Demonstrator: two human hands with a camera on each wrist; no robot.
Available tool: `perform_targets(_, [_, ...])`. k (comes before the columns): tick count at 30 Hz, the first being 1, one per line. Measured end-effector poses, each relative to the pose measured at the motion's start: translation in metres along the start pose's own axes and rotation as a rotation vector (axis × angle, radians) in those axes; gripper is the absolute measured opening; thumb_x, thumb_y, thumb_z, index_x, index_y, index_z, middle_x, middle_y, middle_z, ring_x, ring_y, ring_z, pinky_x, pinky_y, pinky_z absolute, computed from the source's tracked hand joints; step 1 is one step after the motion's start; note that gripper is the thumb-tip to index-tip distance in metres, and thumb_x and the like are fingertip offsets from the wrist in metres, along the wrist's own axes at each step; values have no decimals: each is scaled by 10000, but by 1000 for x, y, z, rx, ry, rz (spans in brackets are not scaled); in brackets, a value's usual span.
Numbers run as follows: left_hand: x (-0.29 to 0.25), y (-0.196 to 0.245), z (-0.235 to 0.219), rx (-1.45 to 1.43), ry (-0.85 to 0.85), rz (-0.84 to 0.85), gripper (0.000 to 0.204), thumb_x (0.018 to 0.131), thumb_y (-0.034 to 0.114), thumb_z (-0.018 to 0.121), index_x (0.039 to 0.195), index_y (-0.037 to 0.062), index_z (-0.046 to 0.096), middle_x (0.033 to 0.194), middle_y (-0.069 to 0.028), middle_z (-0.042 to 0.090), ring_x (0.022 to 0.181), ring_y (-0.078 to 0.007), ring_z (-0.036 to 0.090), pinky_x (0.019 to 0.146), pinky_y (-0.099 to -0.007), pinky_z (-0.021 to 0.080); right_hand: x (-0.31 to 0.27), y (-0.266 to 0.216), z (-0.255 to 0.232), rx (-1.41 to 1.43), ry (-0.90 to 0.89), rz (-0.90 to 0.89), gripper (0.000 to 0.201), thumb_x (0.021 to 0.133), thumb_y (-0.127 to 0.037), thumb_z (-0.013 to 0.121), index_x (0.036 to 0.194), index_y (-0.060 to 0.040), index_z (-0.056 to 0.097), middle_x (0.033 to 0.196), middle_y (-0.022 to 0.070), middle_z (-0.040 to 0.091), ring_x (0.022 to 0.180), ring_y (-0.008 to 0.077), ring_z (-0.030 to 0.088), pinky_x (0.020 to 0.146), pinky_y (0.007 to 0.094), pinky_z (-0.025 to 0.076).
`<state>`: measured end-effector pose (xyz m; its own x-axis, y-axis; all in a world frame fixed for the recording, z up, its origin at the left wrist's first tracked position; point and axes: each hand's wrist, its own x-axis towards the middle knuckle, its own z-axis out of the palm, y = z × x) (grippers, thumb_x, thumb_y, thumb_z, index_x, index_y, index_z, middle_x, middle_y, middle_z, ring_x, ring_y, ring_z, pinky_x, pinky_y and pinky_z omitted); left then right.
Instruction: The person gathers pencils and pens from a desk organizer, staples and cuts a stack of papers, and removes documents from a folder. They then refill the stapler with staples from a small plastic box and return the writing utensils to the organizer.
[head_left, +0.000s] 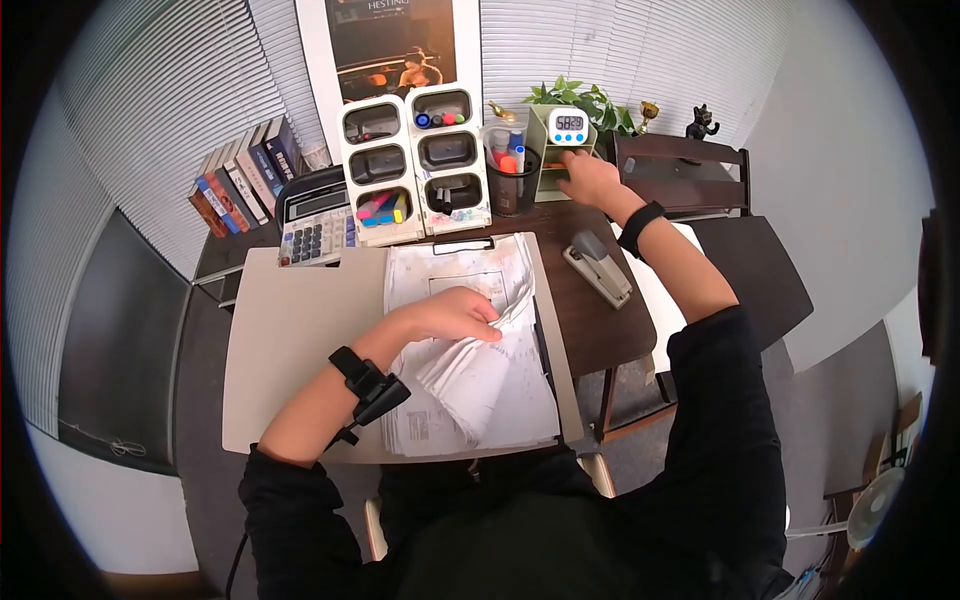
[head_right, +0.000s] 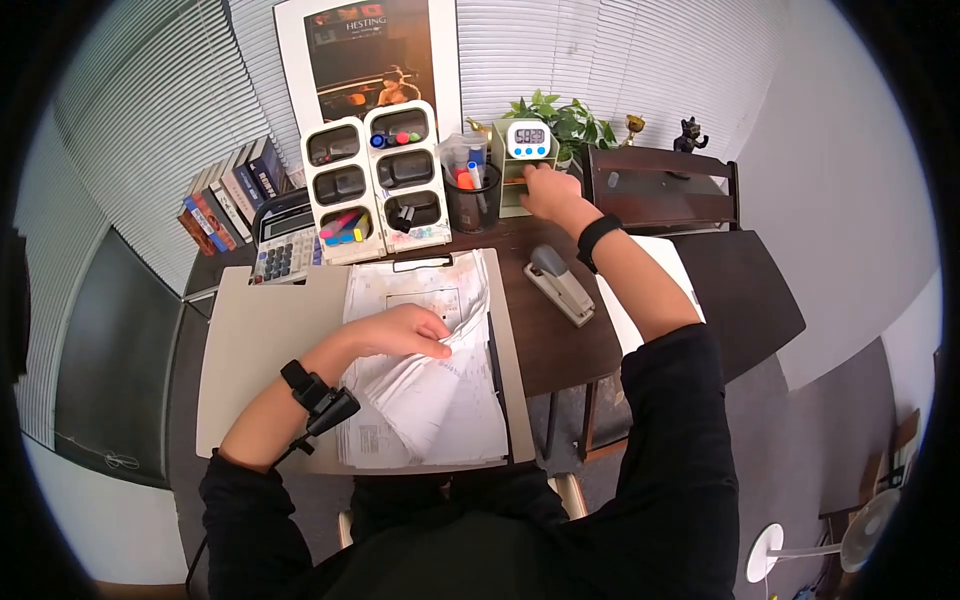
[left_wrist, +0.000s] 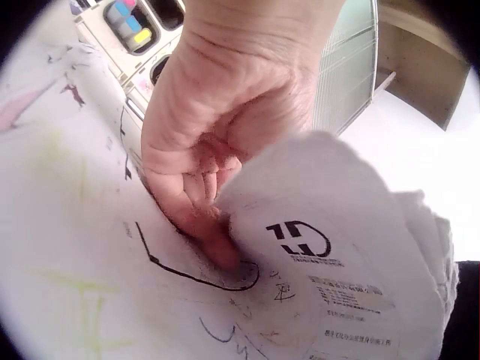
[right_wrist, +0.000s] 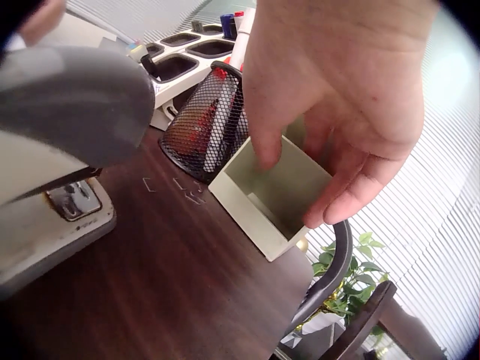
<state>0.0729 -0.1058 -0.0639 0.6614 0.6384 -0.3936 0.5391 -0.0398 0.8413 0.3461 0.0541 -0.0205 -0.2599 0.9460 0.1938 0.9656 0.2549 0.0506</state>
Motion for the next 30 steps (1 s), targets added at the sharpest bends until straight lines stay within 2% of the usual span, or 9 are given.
perform_targets(7, [-2, -10, 2, -107, 52, 14, 305, 855, 186, 701, 1083, -9, 648, 1028, -64, 667, 928, -123, 603, 838, -253, 465, -6, 6, 1, 109, 175, -85, 348, 853, -308, 608, 1104, -77, 536, 1014, 143, 623, 958, 326, 616, 811, 440, 499])
perform_targets(11, [-5, -14, 6, -176, 82, 41, 297, 866, 158, 688, 1106, -11, 640, 1038, -63, 664, 938, -114, 600, 846, -244, 468, -23, 5, -11, 229, 332, -148, 265, 851, -304, 620, 930, -53, 593, 895, 140, 638, 874, 310, 633, 745, 438, 503])
perform_targets(15, [-6, -12, 5, -217, 61, 46, 288, 847, 142, 709, 1082, -9, 637, 1024, -64, 664, 935, -115, 606, 844, -247, 473, -59, -8, -42, 457, 221, 13, 296, 856, -320, 629, 969, -46, 629, 830, 138, 624, 788, 310, 626, 714, 386, 503])
perform_targets(16, [-6, -12, 6, -225, 68, 59, 302, 829, 161, 730, 1057, -13, 632, 1011, -76, 670, 922, -122, 617, 824, -247, 478, -68, -9, -47, 567, 203, 53, 347, 886, -362, 604, 961, -25, 630, 780, 100, 614, 707, 234, 629, 653, 322, 507])
perform_targets(17, [-7, -12, 6, -234, 76, 72, 320, 812, 180, 750, 1032, -16, 627, 998, -87, 676, 910, -129, 627, 804, -247, 484, -79, -11, -53, 566, 192, 58, 347, 886, -362, 604, 961, -25, 630, 780, 100, 614, 707, 234, 629, 653, 322, 507])
perform_targets(20, [-6, -12, 6, -237, 66, 68, 277, 795, 155, 766, 982, 4, 628, 958, -68, 675, 879, -116, 630, 786, -239, 490, -120, -22, -73, 1186, -11, 91, 442, 935, -436, 536, 883, -2, 605, 774, 23, 574, 650, 78, 592, 548, 217, 479])
perform_targets(23, [-7, -11, 7, -222, 62, 65, 267, 790, 121, 768, 985, 6, 626, 952, -64, 671, 865, -112, 632, 788, -235, 495, -169, -39, -73, 1320, -162, 84, 390, 946, -388, 545, 877, -8, 601, 785, 18, 571, 628, 83, 568, 554, 221, 472])
perform_targets(26, [-7, -11, 8, -222, 65, 74, 280, 785, 121, 773, 990, -2, 627, 950, -71, 670, 869, -113, 634, 788, -233, 497, -203, -51, -52, 1046, -210, -171, 259, 933, -265, 587, 890, -10, 595, 801, 67, 574, 707, 155, 565, 631, 273, 463])
perform_targets(30, [-8, -9, 9, -216, 84, 63, 286, 791, 117, 768, 1002, -15, 627, 968, -75, 668, 886, -113, 633, 797, -234, 499, -222, -63, -41, 1013, -315, -176, 245, 916, -252, 602, 996, -22, 579, 875, 117, 564, 760, 218, 586, 701, 320, 468])
